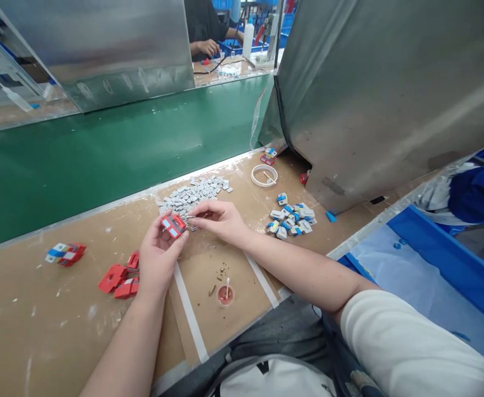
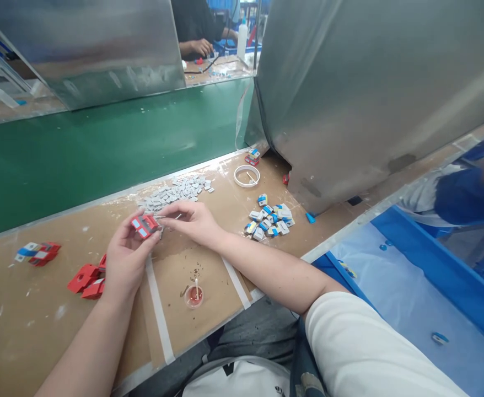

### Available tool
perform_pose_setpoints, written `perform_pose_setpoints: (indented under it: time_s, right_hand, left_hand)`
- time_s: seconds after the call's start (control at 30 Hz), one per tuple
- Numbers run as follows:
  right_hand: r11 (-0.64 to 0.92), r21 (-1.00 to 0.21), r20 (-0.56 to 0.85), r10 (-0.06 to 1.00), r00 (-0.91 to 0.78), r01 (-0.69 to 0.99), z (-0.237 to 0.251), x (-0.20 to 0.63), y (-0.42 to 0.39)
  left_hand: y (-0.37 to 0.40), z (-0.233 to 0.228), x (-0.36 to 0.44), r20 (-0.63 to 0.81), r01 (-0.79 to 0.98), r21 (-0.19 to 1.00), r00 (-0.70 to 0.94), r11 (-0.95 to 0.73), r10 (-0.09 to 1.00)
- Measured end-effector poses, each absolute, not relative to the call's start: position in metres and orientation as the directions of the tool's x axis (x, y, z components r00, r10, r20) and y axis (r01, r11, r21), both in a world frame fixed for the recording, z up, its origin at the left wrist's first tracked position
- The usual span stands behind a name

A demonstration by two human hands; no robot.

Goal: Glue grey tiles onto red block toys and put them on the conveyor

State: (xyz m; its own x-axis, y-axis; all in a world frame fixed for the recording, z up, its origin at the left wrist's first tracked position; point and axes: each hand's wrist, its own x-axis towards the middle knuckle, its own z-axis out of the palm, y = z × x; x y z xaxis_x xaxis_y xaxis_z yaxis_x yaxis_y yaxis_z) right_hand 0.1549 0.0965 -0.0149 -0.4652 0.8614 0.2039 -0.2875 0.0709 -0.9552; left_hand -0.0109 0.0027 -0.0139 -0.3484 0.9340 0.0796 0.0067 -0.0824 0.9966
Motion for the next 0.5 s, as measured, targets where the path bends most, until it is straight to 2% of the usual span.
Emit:
perform_pose_setpoints:
  time_s: [0.1, 0.27, 0.37, 0.5]
  right_hand:
    - [0.046, -0.954, 0.187, 0.866, -0.465, -0.297, -0.013, 0.155, 0.095]
    - [-0.206, -0.893, 0.03, 0.859, -0.511, -0.4, -0.015, 0.152, 0.099]
    - [-0.37, -0.829, -0.081, 0.821, -0.565, -0.419, -0.019, 0.151, 0.103]
    - [-0.47, -0.791, -0.145, 0.766, -0.626, -0.392, -0.022, 0.152, 0.106]
  left_hand:
    - [0.002, -0.013, -0.01, 0.085, 0.011, 0.996, -0.361, -0.087, 0.929]
    - [0.002, -0.013, -0.009, 0.105, 0.045, 0.994, -0.374, -0.095, 0.921]
    - [0.002, -0.015, -0.009, 0.115, 0.074, 0.993, -0.385, -0.093, 0.916]
    - [0.001, -0.015, -0.01, 0.107, 0.133, 0.989, -0.384, -0.06, 0.917]
